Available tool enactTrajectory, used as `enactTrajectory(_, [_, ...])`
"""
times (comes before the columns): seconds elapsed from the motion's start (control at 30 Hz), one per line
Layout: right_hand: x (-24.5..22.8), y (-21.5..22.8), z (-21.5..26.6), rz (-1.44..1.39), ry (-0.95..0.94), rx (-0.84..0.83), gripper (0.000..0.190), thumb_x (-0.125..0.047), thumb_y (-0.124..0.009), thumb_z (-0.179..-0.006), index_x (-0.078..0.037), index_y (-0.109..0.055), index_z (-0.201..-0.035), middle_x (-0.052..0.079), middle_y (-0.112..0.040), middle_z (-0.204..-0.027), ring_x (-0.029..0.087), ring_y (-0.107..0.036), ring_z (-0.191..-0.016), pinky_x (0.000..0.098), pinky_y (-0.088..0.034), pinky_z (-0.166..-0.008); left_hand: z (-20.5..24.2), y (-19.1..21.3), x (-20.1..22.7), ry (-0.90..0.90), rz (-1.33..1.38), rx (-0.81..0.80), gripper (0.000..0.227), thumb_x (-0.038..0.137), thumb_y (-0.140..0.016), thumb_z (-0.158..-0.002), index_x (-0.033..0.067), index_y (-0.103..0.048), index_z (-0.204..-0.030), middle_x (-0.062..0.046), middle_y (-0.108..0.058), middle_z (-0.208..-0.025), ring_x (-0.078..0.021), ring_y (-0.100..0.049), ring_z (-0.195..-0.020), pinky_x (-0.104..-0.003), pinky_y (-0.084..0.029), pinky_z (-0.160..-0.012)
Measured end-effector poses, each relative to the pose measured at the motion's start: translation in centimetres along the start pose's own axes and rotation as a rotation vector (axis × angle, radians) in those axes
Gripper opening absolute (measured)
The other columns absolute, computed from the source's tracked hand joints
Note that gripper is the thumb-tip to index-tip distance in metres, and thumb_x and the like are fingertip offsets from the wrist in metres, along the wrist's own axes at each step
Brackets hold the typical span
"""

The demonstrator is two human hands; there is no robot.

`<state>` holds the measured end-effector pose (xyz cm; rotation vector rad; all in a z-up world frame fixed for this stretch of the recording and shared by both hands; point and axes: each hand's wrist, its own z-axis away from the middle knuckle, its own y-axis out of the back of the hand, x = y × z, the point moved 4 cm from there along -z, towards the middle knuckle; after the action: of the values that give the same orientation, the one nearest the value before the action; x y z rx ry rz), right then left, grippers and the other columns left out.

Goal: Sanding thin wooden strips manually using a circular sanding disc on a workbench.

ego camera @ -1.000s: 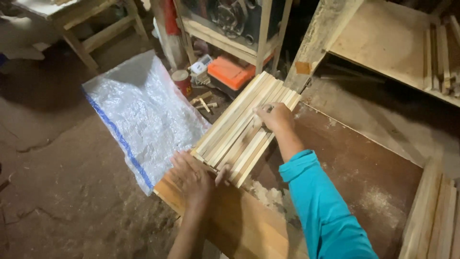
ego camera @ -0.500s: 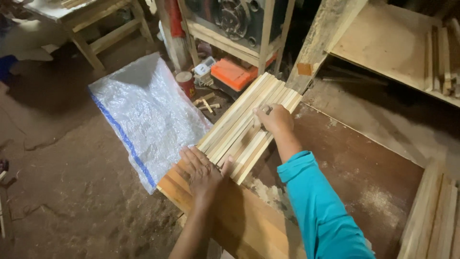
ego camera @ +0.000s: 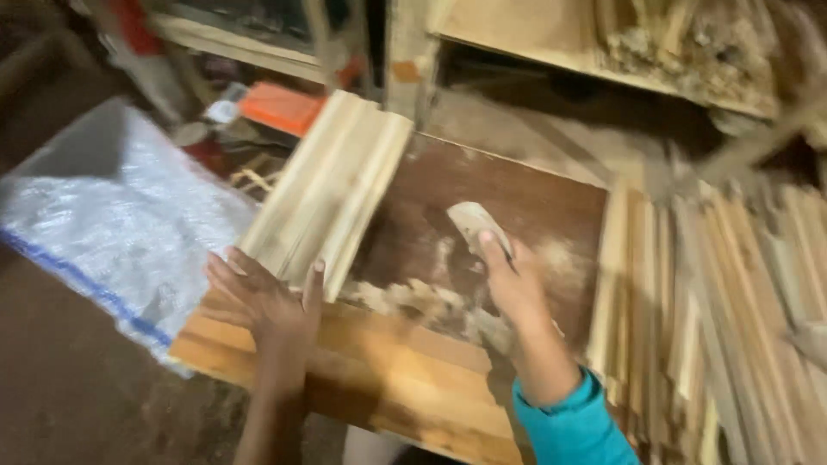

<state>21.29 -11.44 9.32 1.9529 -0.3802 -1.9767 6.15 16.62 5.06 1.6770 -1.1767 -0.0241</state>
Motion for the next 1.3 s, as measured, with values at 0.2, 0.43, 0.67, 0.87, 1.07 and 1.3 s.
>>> enactTrajectory(0.2, [2.1,11.1,9.0,-0.494,-0.108,0.254,0.029,-0.017,-0.055,-0.103,0.008,-0.069,-0.11,0.029,-0.077,-0.096,0.034,-0.078,-0.088,0.0429,-0.066,-0.075,9.1,-2.9,16.9,-0.37,0.339,-0.519,0.071,0.054,-0.069,-0.087,0.0101,-0.051,-0.139,-0.017,-0.047,-0.134,-0.0392,-0.047,-0.121,-0.057,-0.034,-0.096])
enactTrajectory(0.43, [10.0,18.4,13.5,-0.614,-0.053,0.453,0.049,-0.029,-0.055,-0.1,-0.006,-0.057,-0.143,0.017,-0.07,-0.123,0.029,-0.07,-0.112,0.0396,-0.059,-0.095,19.5,-4.5,32.6,-0.484,0.413,-1.43,0.031,0.032,-0.054,-0.101,0.0117,-0.057,-0.125,-0.016,-0.066,-0.113,-0.0304,-0.068,-0.095,-0.044,-0.056,-0.084])
enactTrajectory(0.67, [15.2,23.1,15.4,-0.75,-0.016,0.468,0.054,-0.035,-0.049,-0.106,0.008,-0.063,-0.134,0.032,-0.075,-0.107,0.038,-0.075,-0.101,0.0377,-0.057,-0.067,21.5,-9.4,36.5,-0.258,0.483,-1.293,0.016,0.024,-0.069,-0.101,0.0085,-0.066,-0.102,-0.005,-0.067,-0.083,-0.0177,-0.067,-0.073,-0.03,-0.055,-0.059])
enactTrajectory(0.87, [15.5,22.8,13.6,-0.805,0.146,0.292,0.054,-0.021,-0.067,-0.094,0.003,-0.053,-0.141,0.026,-0.067,-0.124,0.032,-0.075,-0.099,0.0277,-0.059,-0.054,21.3,-11.9,37.2,-0.169,0.304,-1.349,0.074,0.019,-0.073,-0.095,-0.0022,-0.033,-0.154,-0.022,-0.062,-0.13,-0.0268,-0.074,-0.089,-0.023,-0.063,-0.066])
enactTrajectory(1.07, [16.0,20.7,13.5,-0.814,0.023,0.362,0.04,-0.021,-0.069,-0.094,0.004,-0.066,-0.124,0.028,-0.079,-0.096,0.031,-0.078,-0.087,0.0299,-0.057,-0.057,22.5,-13.8,37.6,-0.275,0.375,-1.284,0.031,0.015,-0.063,-0.101,-0.002,-0.057,-0.125,-0.014,-0.069,-0.106,-0.0258,-0.071,-0.09,-0.033,-0.063,-0.076])
enactTrajectory(1.3, [15.6,21.5,14.1,-0.777,0.062,0.339,0.038,-0.017,-0.065,-0.097,0.003,-0.064,-0.129,0.026,-0.077,-0.104,0.033,-0.079,-0.095,0.0299,-0.058,-0.055,19.3,-8.3,36.9,-0.196,0.265,-1.292,0.021,0.023,-0.078,-0.094,0.0086,-0.064,-0.101,-0.001,-0.062,-0.08,-0.0101,-0.059,-0.061,-0.021,-0.05,-0.049])
